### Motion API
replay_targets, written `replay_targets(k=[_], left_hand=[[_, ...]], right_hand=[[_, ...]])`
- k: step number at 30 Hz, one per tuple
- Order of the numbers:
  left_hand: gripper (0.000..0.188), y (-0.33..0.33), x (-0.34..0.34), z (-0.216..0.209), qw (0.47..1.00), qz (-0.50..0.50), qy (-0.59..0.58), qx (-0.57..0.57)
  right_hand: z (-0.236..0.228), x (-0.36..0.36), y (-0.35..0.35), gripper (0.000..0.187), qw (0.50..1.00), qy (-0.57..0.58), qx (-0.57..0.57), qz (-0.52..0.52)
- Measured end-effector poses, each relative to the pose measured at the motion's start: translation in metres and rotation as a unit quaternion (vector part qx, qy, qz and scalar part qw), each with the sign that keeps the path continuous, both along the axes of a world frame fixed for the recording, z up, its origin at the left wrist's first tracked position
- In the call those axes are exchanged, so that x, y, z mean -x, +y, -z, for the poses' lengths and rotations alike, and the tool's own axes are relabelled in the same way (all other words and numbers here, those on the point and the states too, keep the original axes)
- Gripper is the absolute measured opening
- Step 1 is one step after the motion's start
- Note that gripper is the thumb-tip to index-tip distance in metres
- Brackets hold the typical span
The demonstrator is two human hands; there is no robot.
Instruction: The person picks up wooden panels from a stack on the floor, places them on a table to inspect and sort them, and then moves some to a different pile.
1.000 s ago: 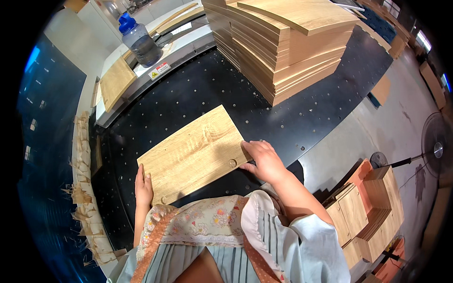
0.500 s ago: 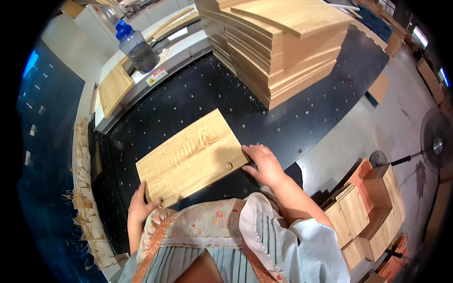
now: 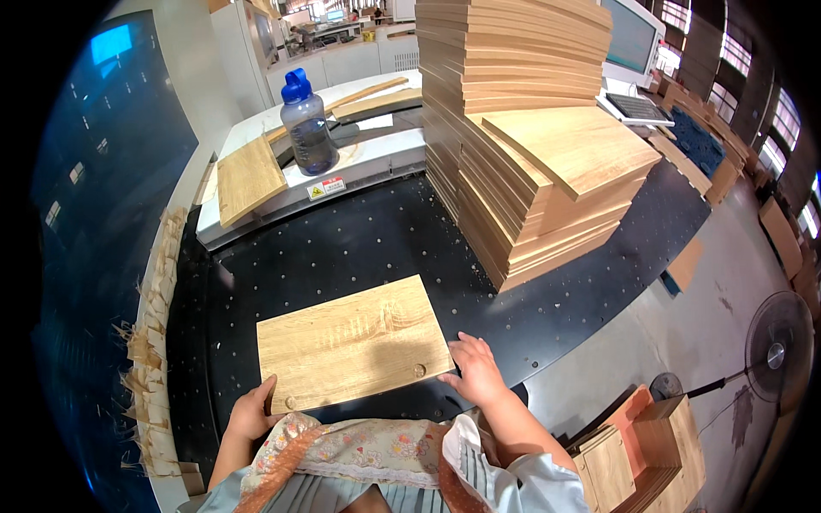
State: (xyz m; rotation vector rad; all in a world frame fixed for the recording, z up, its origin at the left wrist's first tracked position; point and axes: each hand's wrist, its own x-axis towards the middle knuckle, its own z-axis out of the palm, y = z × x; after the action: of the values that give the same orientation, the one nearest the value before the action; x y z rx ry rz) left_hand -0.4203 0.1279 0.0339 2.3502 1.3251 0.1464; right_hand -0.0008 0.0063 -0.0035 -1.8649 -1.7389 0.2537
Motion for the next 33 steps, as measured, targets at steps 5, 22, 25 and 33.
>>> replay_targets(k=[5,22,25,33], left_hand=[[0.086,0.001,0.002,-0.001,0.999,-0.004,0.031,0.016],[0.078,-0.009,-0.067,-0.018,0.984,0.008,-0.04,-0.173],[0.08,-0.019,-0.107,-0.004,0.977,0.103,0.104,-0.153],[0.08,-0.015,-0.105,0.026,0.976,0.115,0.07,-0.172]], right_hand=[[-0.006,-0.005,0.004,0.046,0.999,0.025,0.033,-0.019],[-0.14,-0.091,0.03,0.028,0.704,0.549,-0.419,0.168],[-0.175,-0.108,0.04,0.035,0.654,0.606,-0.423,0.164],[-0.193,-0.168,0.065,0.029,0.635,0.672,-0.336,0.18]])
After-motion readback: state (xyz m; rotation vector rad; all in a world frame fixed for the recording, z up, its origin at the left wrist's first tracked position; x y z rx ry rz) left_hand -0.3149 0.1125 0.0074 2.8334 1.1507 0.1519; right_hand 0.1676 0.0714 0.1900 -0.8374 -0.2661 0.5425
